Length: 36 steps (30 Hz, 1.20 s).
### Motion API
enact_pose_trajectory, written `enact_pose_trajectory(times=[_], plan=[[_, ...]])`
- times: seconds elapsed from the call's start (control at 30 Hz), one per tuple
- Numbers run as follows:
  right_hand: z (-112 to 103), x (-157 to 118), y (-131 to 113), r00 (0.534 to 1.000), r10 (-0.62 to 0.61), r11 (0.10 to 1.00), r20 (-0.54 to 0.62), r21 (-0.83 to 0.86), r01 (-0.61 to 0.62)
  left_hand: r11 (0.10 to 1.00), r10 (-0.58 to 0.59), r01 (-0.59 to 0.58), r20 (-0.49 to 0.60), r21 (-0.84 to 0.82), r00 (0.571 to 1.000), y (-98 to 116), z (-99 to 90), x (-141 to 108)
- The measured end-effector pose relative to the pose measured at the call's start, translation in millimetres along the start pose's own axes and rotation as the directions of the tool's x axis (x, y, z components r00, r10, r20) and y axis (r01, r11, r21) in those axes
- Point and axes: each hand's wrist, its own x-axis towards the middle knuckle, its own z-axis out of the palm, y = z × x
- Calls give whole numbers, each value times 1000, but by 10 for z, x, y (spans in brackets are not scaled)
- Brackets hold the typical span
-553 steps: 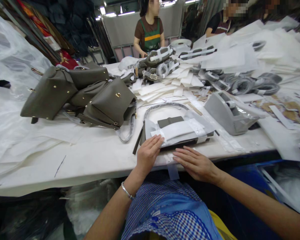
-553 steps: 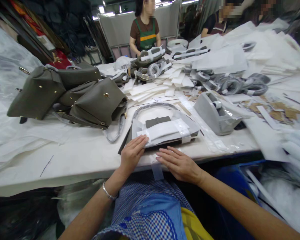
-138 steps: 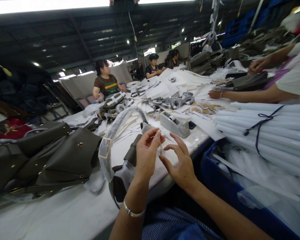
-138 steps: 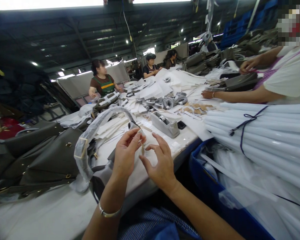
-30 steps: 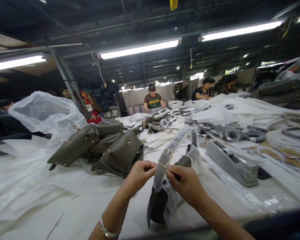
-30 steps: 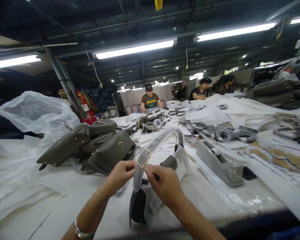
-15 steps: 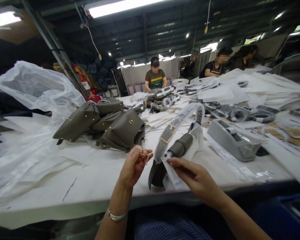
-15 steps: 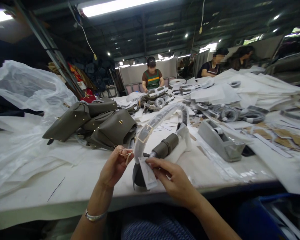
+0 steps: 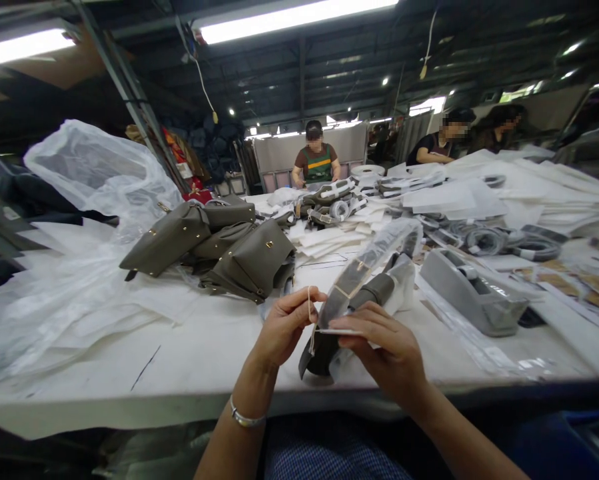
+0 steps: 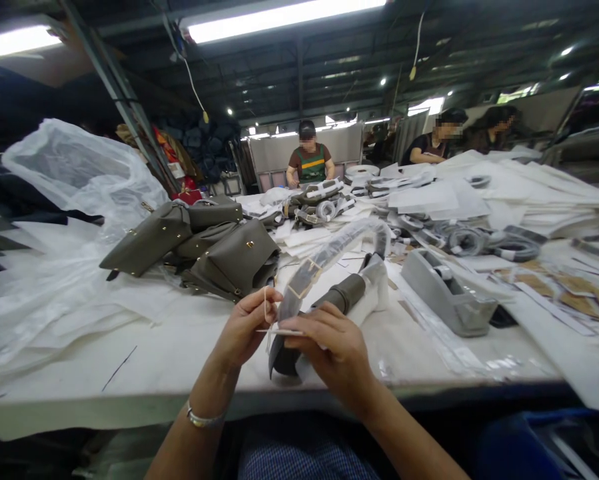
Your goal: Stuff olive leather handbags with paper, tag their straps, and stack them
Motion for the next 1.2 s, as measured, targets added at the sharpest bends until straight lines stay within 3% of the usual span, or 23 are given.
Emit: enact_pose_trajectory(times=[0.17,0.33,0.43,0.5,0.57,0.63,0.7,0.8,0.93,1.07,1.2], plan=[[18,241,-68,991,123,963,-51,-237,-132,993,109,-106,-50,51,993,-68,-21,65],[-17,332,-107,985,155,917,74,-382,-116,961,238,-211,-147,178,960,-36,-1,-17],[-21,359,-104,970,144,892,197,-449,-41,898,327,-275,-103,345,939,108,108,-74],[-14,366,-91,960,137,871,243,-490,0,807,373,-313,-22,501,928,227,197,-104],[-5,362,-82,960,138,861,245,-509,6,722,398,-324,17,612,917,318,258,-135],[2,348,-84,964,156,868,217,-496,-29,725,387,-293,-17,624,922,352,266,-166],[7,330,-91,965,177,898,196,-434,-77,817,317,-221,-95,532,944,329,224,-183],[15,304,-83,965,173,950,195,-290,-112,980,138,-108,-182,168,973,237,123,-161],[33,264,-24,974,188,980,127,-87,-178,957,-38,-33,-238,-287,970,113,29,-94],[64,214,30,974,226,973,-5,-43,-226,917,-81,-27,-251,-399,965,26,-1,-80],[88,195,47,976,218,972,-23,-81,-219,925,-101,43,-135,-378,986,-8,6,-64]])
